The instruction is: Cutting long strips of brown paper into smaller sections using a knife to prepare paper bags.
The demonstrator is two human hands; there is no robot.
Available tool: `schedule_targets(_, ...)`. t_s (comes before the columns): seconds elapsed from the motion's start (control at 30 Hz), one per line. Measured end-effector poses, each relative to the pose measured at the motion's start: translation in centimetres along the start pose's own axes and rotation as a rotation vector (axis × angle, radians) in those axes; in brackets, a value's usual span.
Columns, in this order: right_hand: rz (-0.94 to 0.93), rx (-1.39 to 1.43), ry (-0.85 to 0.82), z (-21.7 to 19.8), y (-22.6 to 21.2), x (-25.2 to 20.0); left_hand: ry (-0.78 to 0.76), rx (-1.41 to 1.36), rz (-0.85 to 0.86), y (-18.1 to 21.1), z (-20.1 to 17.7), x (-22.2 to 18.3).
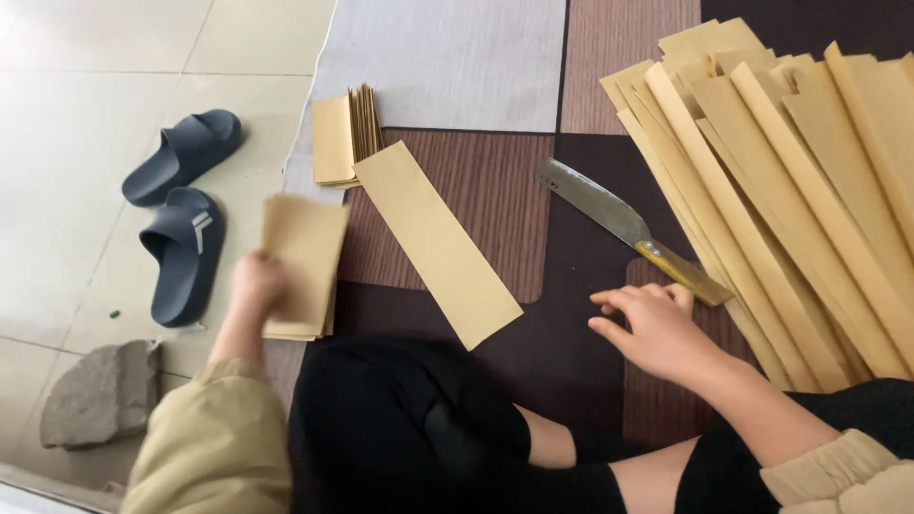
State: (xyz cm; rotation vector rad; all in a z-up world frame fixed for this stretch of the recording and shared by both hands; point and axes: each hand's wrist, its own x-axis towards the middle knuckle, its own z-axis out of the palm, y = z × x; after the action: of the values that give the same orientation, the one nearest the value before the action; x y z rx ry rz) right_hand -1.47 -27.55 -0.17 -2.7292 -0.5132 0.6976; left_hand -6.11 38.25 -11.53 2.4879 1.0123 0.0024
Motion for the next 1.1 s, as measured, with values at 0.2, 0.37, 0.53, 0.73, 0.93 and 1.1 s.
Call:
schedule_targets(0.2, 0.039, 0.005, -0.071, 0.0, -0.4, 0.5, -0.080, 0.158, -0.070, -8.9, 3.0, 5.3)
schedule_targets(0.37, 0.050, -0.022, -0.129, -0.2, -0.5, 0.7, 0.112, 0.360, -0.229, 1.6, 1.5, -0.7)
schedule_targets(0.53, 0.027, -0.005, -0.145, -0.4, -1.3, 0.7, 0.049, 0.295, -0.047, 13.9, 6.1, -6.7)
schedule_targets(0.73, 0.001, -0.009, -0.187, -0.8, -1.3, 0.4, -0.161, 0.012, -0.254, 20.9, 15.4, -5.1)
schedule_targets(0.93, -0.053, 0.003, -0.186, -1.5, -1.5, 0.5, -0.033, -0.180, -0.367, 17.8, 19.4, -1.3)
schedule_targets(1.1, 0.088, 0.448, -0.159, -4.0, -3.8, -0.4, 0.015, -0.822, -0.056, 27.1, 10.2, -10.2)
